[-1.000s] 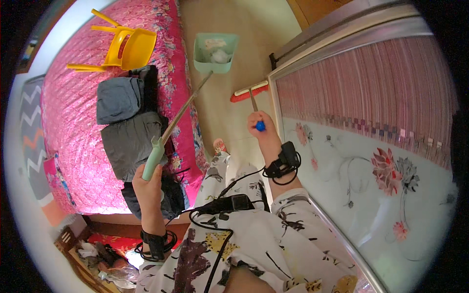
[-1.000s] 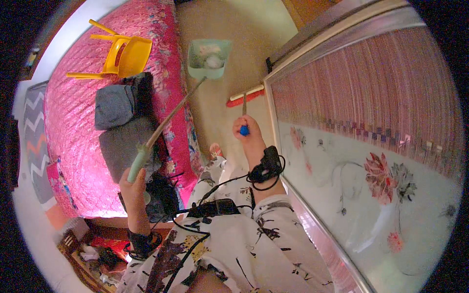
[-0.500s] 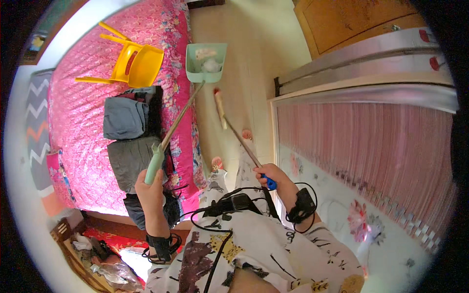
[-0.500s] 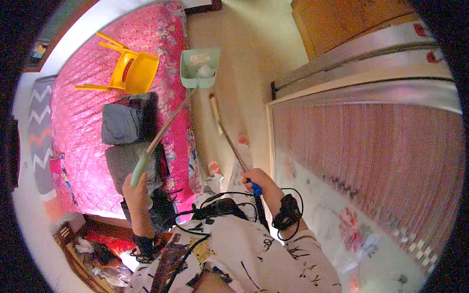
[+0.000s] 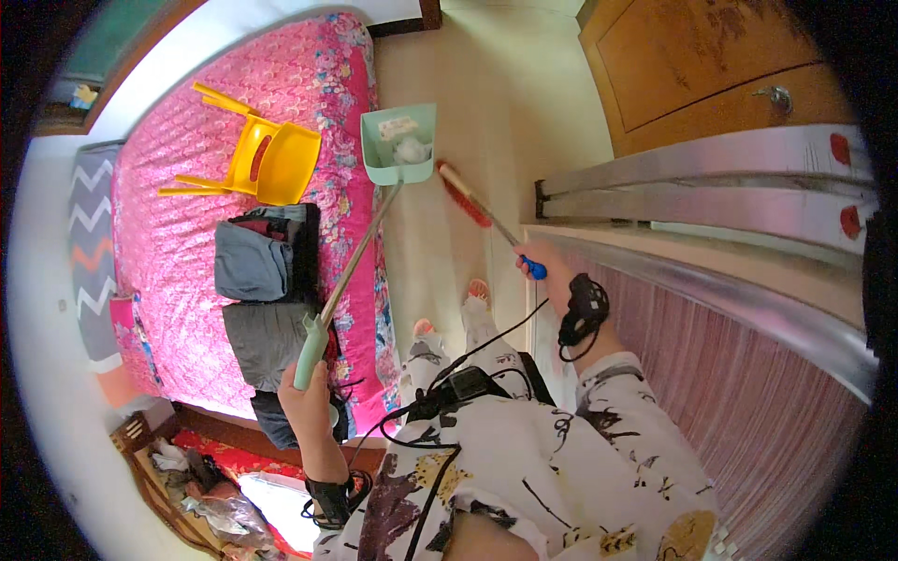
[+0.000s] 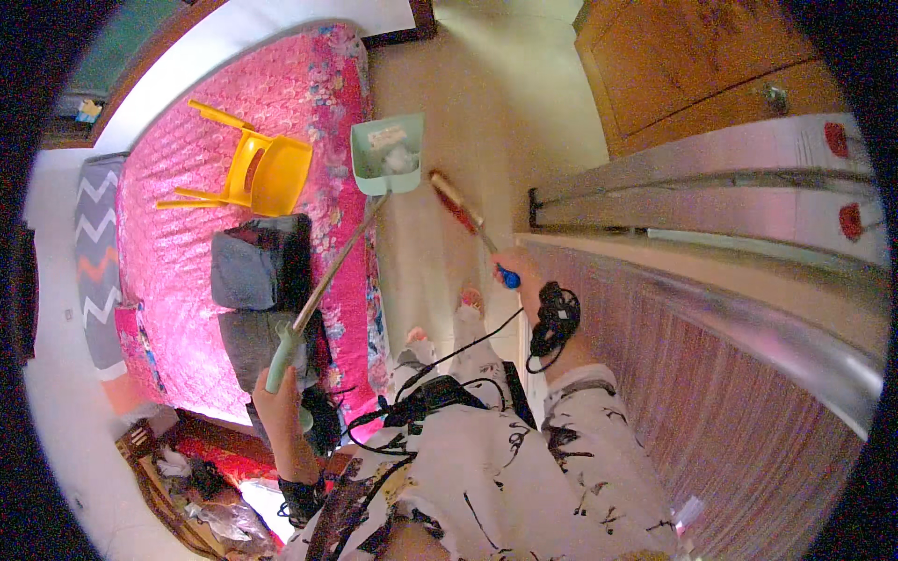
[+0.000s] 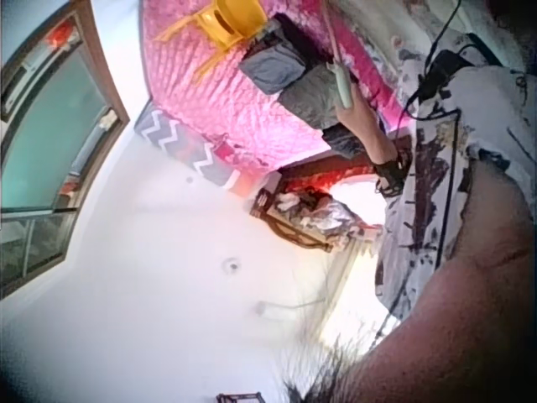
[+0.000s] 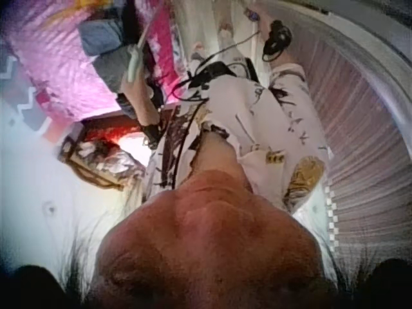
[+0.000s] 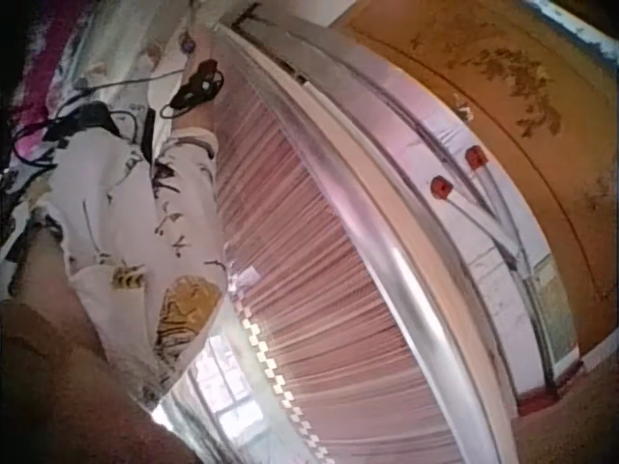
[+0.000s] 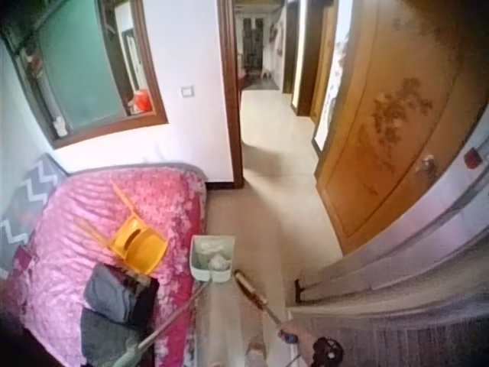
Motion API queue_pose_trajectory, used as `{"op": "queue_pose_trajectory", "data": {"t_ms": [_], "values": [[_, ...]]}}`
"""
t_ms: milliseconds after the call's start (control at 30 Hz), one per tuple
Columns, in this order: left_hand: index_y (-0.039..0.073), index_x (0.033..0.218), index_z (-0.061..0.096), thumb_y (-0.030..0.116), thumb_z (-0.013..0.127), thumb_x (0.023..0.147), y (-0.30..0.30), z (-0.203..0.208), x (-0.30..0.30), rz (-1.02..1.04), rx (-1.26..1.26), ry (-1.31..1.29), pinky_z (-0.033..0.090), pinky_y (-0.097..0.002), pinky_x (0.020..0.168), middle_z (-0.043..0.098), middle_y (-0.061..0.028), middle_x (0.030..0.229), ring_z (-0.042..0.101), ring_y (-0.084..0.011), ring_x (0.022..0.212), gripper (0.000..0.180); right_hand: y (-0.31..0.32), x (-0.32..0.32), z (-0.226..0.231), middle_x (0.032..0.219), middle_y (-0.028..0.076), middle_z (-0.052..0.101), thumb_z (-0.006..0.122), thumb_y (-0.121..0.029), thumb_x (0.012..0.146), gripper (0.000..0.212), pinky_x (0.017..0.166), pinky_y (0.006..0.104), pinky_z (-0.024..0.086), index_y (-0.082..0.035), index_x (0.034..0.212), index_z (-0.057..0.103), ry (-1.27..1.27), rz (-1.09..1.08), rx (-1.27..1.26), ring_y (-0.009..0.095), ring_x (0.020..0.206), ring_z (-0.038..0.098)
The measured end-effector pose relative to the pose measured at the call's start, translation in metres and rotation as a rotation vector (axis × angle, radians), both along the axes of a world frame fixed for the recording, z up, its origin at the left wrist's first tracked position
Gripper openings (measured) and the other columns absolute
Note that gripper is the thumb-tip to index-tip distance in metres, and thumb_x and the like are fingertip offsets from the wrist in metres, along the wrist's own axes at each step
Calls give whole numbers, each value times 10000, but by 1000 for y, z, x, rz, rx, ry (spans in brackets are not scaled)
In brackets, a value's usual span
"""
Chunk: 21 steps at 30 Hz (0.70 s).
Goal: The person is sweeping the floor of a bedroom and a dining area using a broom and a dustpan.
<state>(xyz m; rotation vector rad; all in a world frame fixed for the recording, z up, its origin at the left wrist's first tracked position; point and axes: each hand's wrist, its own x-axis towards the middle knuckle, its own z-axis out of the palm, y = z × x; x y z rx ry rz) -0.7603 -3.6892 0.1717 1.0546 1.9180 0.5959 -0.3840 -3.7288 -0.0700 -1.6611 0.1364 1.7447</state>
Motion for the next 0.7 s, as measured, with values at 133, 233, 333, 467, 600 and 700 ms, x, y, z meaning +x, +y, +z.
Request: {"op": "queue_pose_trajectory", "data": {"t_ms": [133,233,333,467,600,700], "values": [[12,814,562,88,618,802,30,-4,28,-30,-30,-39,282,-185,417,465,49,586,400,-18,480,95,25,24,-92,517,68,534,548,-151,766,196,375,305,420,-46,600,537,-370,564,66,154,419,525],[18,784,555,85,610,804,52,-18,30,-36,16,-100,284,-187,425,465,47,584,407,-21,489,89,48,1,-60,536,64,509,544,-151,803,199,353,310,397,-39,647,490,-340,524,149,155,393,491],[13,767,551,91,615,799,89,-32,43,-56,15,-75,296,-197,436,461,46,589,404,-27,498,106,68,1,-9,530,40,474,551,-156,803,217,338,300,364,-60,638,449,89,59,-18,136,374,444],[-3,776,556,104,625,787,155,-48,72,-162,85,-35,323,-213,478,455,46,604,395,-34,540,128,92,29,-30,573,7,479,568,-173,816,210,323,222,321,-86,679,435,315,26,-17,69,400,428],[-12,791,563,117,634,782,201,-59,87,-177,75,-53,331,-218,503,470,41,632,400,-38,576,147,154,58,8,593,-13,493,552,-171,832,199,325,168,295,-101,684,440,373,-34,-11,30,418,428],[-5,787,565,112,635,784,228,-50,107,-186,61,-26,327,-212,498,461,47,630,393,-34,572,137,159,104,-27,595,-1,500,535,-151,834,186,334,185,316,-99,684,437,429,-129,-17,46,420,440]]}}
